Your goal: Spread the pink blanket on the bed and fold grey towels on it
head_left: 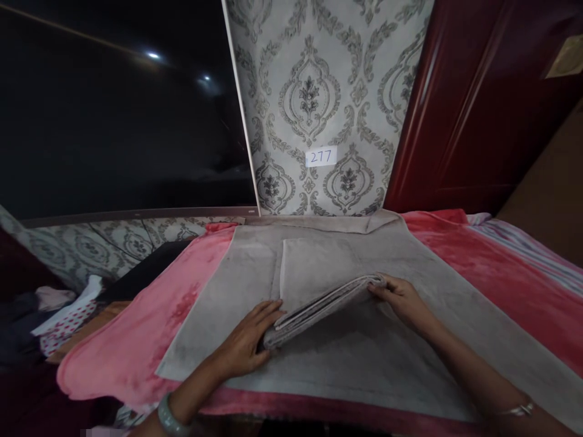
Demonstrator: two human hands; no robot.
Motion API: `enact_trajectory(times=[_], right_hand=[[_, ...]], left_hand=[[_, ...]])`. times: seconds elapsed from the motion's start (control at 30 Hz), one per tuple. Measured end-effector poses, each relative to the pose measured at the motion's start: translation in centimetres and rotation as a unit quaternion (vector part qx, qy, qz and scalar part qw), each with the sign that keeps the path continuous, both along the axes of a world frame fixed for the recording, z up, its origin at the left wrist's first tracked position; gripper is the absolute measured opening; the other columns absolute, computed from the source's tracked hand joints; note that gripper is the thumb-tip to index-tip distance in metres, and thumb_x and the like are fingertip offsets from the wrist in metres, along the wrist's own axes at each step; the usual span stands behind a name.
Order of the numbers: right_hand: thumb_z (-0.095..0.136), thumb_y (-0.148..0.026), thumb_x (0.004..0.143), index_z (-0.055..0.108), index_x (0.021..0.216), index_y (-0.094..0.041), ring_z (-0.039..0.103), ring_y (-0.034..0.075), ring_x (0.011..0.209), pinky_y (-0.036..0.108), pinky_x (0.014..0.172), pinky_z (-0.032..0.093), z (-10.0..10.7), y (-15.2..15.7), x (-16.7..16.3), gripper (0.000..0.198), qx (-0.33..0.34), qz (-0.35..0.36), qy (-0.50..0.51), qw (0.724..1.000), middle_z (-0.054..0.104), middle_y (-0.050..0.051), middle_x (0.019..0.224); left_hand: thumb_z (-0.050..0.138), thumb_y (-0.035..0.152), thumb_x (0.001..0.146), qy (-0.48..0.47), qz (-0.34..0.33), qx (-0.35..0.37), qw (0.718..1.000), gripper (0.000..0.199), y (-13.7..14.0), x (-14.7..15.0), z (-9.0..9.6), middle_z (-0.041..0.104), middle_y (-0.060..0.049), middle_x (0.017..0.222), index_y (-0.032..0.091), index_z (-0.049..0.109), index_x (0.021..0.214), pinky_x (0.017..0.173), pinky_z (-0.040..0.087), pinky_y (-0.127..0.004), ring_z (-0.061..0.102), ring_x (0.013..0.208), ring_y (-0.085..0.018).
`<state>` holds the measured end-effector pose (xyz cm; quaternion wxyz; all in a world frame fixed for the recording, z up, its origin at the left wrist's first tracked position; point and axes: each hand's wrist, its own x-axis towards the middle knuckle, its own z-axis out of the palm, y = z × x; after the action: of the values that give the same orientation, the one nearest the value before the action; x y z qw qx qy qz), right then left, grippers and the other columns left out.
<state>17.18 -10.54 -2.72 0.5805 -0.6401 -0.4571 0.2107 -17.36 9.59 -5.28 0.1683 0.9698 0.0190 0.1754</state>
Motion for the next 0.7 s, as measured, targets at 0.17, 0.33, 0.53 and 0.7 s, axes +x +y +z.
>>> enact_trajectory(times=[0.17,0.33,0.53,0.7], right_hand=[[0.076,-0.076,0.060,0.070,0.075,-0.018,0.059,0.020,0.069,0.031,0.060,0.053,0.3,0.5,0.7,0.060,-0.023,-0.009,0.059,0.998,0.067,0.005,0.076],[0.075,-0.080,0.060,0.073,0.077,-0.018,0.060,0.020,0.068,0.033,0.063,0.054,-0.7,-0.2,0.8,0.064,-0.029,-0.002,0.063,0.998,0.066,0.005,0.074],[0.065,-0.069,0.083,0.077,0.109,-0.020,0.067,0.029,0.104,0.043,0.096,0.054,-2.7,-2.7,1.2,0.056,-0.027,0.076,-0.086,0.993,0.073,0.011,0.111],[0.067,-0.059,0.087,0.054,0.149,-0.026,0.042,0.033,0.142,0.053,0.119,0.034,-7.4,-4.8,1.7,0.071,-0.021,0.074,-0.312,0.947,0.050,0.013,0.150]], left_hand=[[0.049,0.018,0.096,-0.080,0.008,-0.017,0.997,0.064,0.6,1.4,-0.9,0.049,-0.012,0.154,0.029,0.034,0.157,0.118,0.039,-0.051,0.043,0.144,-0.027],[0.065,0.033,0.092,-0.046,0.032,-0.018,0.998,0.060,1.2,2.4,-1.2,0.047,-0.013,0.155,0.029,0.047,0.149,0.118,0.037,-0.051,0.044,0.143,-0.030],[0.069,0.055,0.087,-0.047,0.014,-0.007,0.999,0.067,2.1,2.7,-1.7,0.044,-0.013,0.158,0.030,0.052,0.146,0.120,0.034,-0.053,0.041,0.146,-0.033],[0.065,0.057,0.089,-0.047,0.005,-0.003,0.999,0.061,2.1,3.1,-1.5,0.046,-0.012,0.157,0.030,0.055,0.143,0.119,0.035,-0.051,0.040,0.147,-0.031]])
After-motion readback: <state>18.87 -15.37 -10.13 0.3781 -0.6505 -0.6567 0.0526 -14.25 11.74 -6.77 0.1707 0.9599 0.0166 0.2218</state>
